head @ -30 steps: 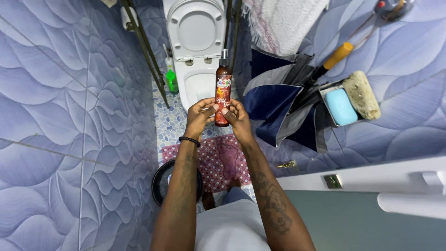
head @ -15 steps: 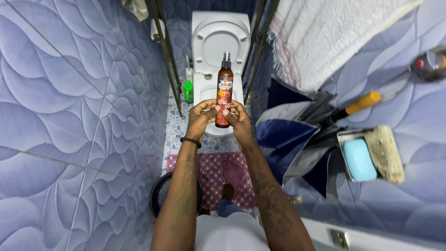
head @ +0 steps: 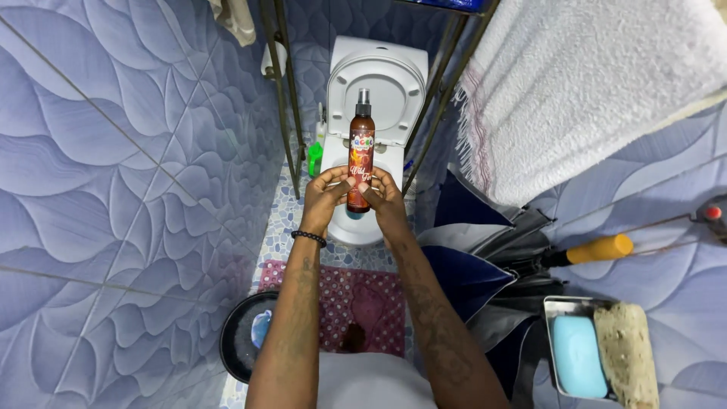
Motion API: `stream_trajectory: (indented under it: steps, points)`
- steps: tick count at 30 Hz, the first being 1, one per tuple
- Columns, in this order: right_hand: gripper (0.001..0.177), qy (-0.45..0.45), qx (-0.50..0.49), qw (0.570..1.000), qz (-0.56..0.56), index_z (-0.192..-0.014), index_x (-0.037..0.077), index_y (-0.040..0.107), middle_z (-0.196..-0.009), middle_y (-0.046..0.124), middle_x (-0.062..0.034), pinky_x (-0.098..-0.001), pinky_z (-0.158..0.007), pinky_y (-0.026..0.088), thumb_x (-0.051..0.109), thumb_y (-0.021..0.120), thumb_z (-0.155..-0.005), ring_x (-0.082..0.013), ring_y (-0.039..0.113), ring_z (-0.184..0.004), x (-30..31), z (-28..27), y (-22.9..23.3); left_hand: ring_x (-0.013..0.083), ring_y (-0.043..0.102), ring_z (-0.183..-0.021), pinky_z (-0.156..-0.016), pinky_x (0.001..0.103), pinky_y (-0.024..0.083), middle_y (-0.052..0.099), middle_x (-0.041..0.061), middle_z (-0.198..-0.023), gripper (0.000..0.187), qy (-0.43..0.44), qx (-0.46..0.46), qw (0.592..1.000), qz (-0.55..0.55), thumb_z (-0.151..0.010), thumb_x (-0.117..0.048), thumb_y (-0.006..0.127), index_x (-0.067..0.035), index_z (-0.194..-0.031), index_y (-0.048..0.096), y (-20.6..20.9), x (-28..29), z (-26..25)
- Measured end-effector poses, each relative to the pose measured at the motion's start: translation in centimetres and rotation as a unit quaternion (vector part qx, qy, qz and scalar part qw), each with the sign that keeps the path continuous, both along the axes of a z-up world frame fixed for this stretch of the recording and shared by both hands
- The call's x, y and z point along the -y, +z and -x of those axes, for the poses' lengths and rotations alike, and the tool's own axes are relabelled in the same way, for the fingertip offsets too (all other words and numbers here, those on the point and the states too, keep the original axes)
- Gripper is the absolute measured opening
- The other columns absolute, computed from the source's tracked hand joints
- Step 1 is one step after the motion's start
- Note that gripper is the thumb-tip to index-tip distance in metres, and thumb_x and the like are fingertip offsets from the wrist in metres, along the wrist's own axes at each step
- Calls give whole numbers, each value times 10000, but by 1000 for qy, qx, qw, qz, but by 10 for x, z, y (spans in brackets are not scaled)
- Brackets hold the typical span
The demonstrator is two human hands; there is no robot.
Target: Organizing and checking various toiletry bottles on a storage shelf in a bathroom.
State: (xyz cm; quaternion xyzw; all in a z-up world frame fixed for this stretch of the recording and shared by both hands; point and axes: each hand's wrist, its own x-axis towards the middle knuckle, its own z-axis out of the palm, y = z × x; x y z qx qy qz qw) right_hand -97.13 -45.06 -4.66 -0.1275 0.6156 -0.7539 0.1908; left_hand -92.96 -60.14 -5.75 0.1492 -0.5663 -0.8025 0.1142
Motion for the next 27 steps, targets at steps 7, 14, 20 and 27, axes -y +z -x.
stream_trajectory:
  steps: [7,14,20,27]
  points:
    - [554,13,7,1000,6,-1417,75,523,-1181,678,-74,-317,-948,528,265,719,-936,-150,659,-1076,-6,13,-16,138,716,-940,-808,293,600,716,33,-1080,379,14,2,1000,-15,-879,-186,762,-30,-1219,698,-12,-8,6]
    - [521,-7,31,997,-65,-1422,99,537,-1171,680,-55,-308,-937,543,260,688,-949,-148,671,-1075,1,19,-9,135,706,-946,-811,304,587,731,44,-1077,358,23,20,1000,8,-901,-212,744,-48,-1217,705,-12,-6,14]
    - [494,-21,9,999,-38,-1411,93,543,-1171,672,-43,-310,-915,542,228,684,-957,-142,662,-1060,5,52,-16,136,702,-940,-811,304,574,735,44,-1077,347,0,12,1000,2,-903,-219,743,-60,-1209,708,-9,1,47]
    - [475,-29,-9,1000,5,-1407,89,545,-1170,661,-43,-309,-932,530,205,680,-967,-137,644,-1064,26,86,-5,124,700,-918,-797,296,576,737,30,-1065,340,-11,9,1000,9,-901,-220,751,-56,-1195,705,2,24,85]
